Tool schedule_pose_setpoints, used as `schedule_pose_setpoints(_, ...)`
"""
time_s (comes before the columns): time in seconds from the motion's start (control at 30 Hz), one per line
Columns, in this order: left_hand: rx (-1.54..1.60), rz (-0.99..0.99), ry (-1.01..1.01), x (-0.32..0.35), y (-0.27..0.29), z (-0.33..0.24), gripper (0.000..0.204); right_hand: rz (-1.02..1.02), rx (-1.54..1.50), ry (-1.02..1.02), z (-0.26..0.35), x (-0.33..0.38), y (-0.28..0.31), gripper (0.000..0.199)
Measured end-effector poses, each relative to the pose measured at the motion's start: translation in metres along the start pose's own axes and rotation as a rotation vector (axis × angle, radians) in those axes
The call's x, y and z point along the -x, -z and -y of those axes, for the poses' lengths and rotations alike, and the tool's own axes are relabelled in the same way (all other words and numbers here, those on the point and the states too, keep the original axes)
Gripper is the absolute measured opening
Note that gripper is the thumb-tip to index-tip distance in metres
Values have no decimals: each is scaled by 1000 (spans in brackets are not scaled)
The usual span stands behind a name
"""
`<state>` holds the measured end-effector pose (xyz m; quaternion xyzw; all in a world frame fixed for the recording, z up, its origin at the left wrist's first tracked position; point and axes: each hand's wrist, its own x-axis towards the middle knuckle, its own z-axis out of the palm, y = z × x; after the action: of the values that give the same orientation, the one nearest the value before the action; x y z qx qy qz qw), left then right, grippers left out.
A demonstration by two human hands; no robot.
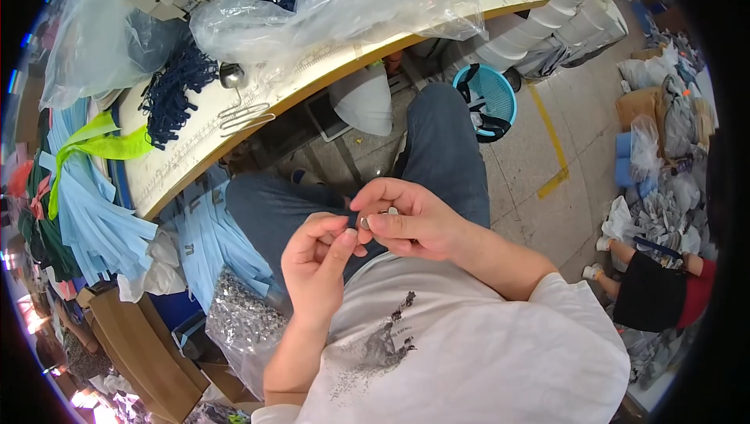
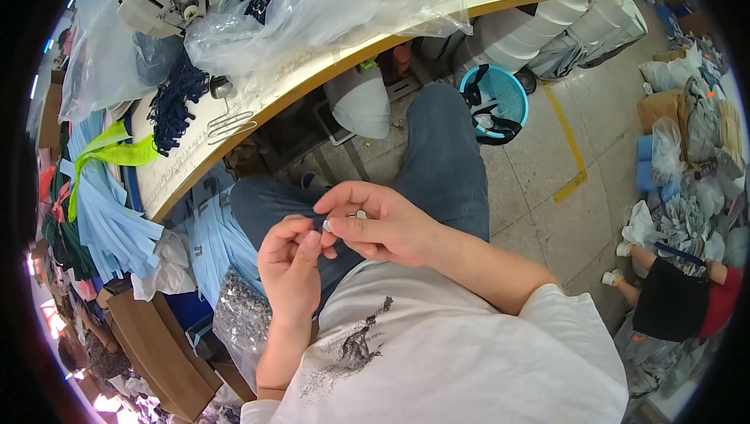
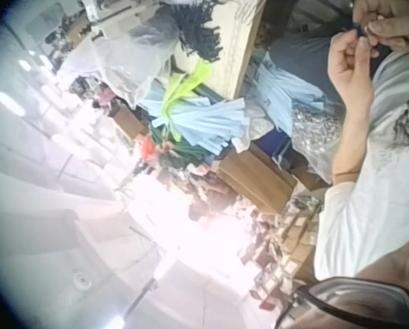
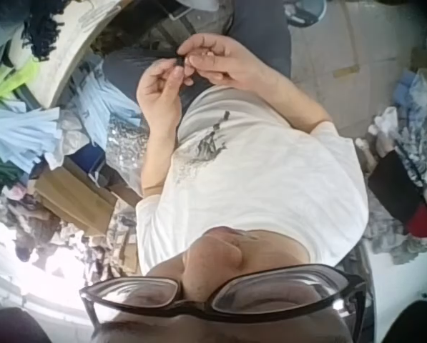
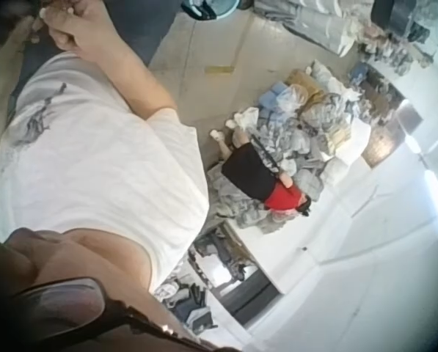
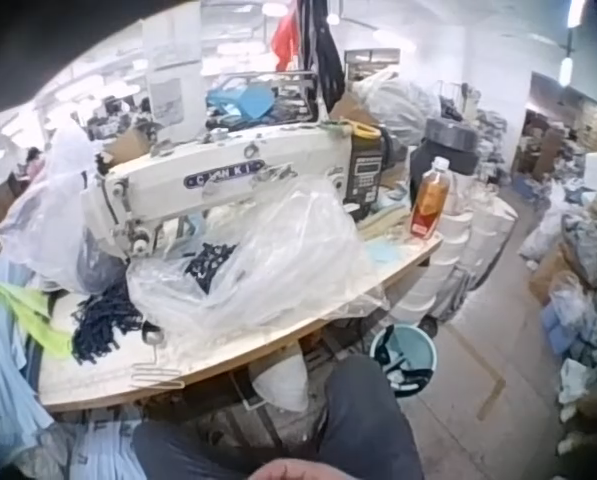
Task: Threading small metal buckles or sliders onto narrow blue fabric straps.
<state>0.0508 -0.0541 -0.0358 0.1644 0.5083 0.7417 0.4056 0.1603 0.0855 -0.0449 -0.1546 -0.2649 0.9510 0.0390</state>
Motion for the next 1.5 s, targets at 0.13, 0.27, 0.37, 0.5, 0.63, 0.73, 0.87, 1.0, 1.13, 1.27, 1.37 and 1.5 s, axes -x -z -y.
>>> schedule_pose_setpoints(0.13, -245, 47, -31, 2, 5, 0, 10, -6, 29, -11, -6, 0, 7, 18)
schedule_pose_setpoints(0.27, -388, 80, -40, 4, 7, -3, 7, 40, 4, 42, -13, -1, 11, 22)
schedule_pose_setpoints(0.37, -385, 22, -47, 7, 0, -3, 7, 4, 29, 53, -9, 1, 10, 21)
schedule_pose_setpoints(0.5, -485, 38, -113, 6, 0, -5, 9, -24, 123, 67, -6, 5, 9, 17)
schedule_pose_setpoints(0.63, -405, 62, -53, 10, 0, -12, 12, -97, 271, 100, -5, 5, 4, 18)
schedule_pose_setpoints(0.73, -358, 63, -43, 12, -2, -15, 11, -103, 406, 190, -6, 4, 4, 19)
schedule_pose_setpoints(0.87, -310, 51, 41, 13, -3, -17, 8, -83, 645, 383, -6, 3, 3, 21)
schedule_pose_setpoints(1.0, -226, 54, 80, 13, 0, -15, 8, -93, 754, 478, -5, 3, 2, 25)
schedule_pose_setpoints(1.13, -155, 32, 138, 13, 0, -16, 8, -80, 787, 520, -6, 2, 3, 26)
schedule_pose_setpoints(1.27, -175, 29, 184, 12, 2, -15, 8, -54, 885, 607, -5, -1, 2, 28)
schedule_pose_setpoints(1.37, -152, 11, 177, 12, 3, -12, 8, -50, 922, 630, -4, -1, -1, 27)
schedule_pose_setpoints(1.5, -153, -30, 136, 9, 0, -13, 11, -39, 919, 627, -6, -2, 1, 24)
